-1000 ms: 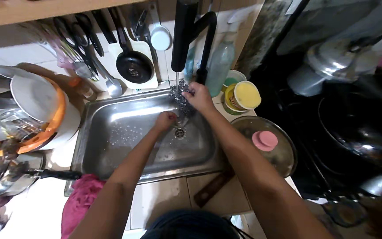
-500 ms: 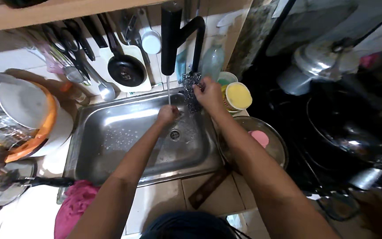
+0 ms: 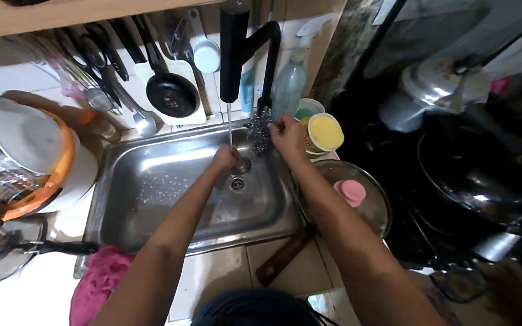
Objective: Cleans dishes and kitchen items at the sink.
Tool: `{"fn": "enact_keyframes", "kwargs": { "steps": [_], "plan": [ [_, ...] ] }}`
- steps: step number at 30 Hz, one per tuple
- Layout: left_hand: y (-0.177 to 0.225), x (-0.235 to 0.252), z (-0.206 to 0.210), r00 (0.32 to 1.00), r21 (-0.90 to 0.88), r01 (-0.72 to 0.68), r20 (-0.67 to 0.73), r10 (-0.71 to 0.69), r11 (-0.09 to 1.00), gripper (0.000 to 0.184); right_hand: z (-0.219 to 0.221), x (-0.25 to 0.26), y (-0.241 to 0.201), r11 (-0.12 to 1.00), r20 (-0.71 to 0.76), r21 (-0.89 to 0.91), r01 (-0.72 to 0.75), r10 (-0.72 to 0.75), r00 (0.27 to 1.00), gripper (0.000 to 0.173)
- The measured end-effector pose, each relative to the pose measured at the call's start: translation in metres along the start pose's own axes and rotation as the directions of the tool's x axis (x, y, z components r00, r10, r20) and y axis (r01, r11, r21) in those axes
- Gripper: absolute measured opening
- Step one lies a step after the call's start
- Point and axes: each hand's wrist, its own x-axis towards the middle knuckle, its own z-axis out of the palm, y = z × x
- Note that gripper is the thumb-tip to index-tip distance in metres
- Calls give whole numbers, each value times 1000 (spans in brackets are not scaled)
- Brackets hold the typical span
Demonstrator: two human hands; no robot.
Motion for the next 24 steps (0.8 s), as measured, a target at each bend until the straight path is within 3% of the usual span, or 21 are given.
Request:
{"fn": "enact_keyframes", "kwargs": {
  "steps": [7,10,14,17,19,21,24],
  "plan": [
    [-10,-3,-1,999,-4,-40,9,40,999,23,9,-5,3,1000,90,16,-13,11,996,28],
    [-12,-3,0,999,65,6,50,-9,998,23,15,-8,1,999,6,52,-2,1,1000,28],
    [-21,-6,5,992,211,0,126,-28,978,22,20,-13,-1,998,22,57,-15,14,1000,28],
    [-26,-9,6,992,211,-19,129,-8,977,22,25,-20,2,997,49,71,-33,30,998,28],
    [-25,-11,4,998,133,16,60,-24,991,23,29,-24,6,996,16,89,-28,27,1000,28],
    [-27,-9,6,995,-64,93,-34,-96,994,25,28,-24,8,993,-4,107,-51,52,999,29],
    [-28,0,14,960,-424,227,-53,-274,877,27,16,-18,4,987,14,119,-104,103,995,32]
  ]
}}
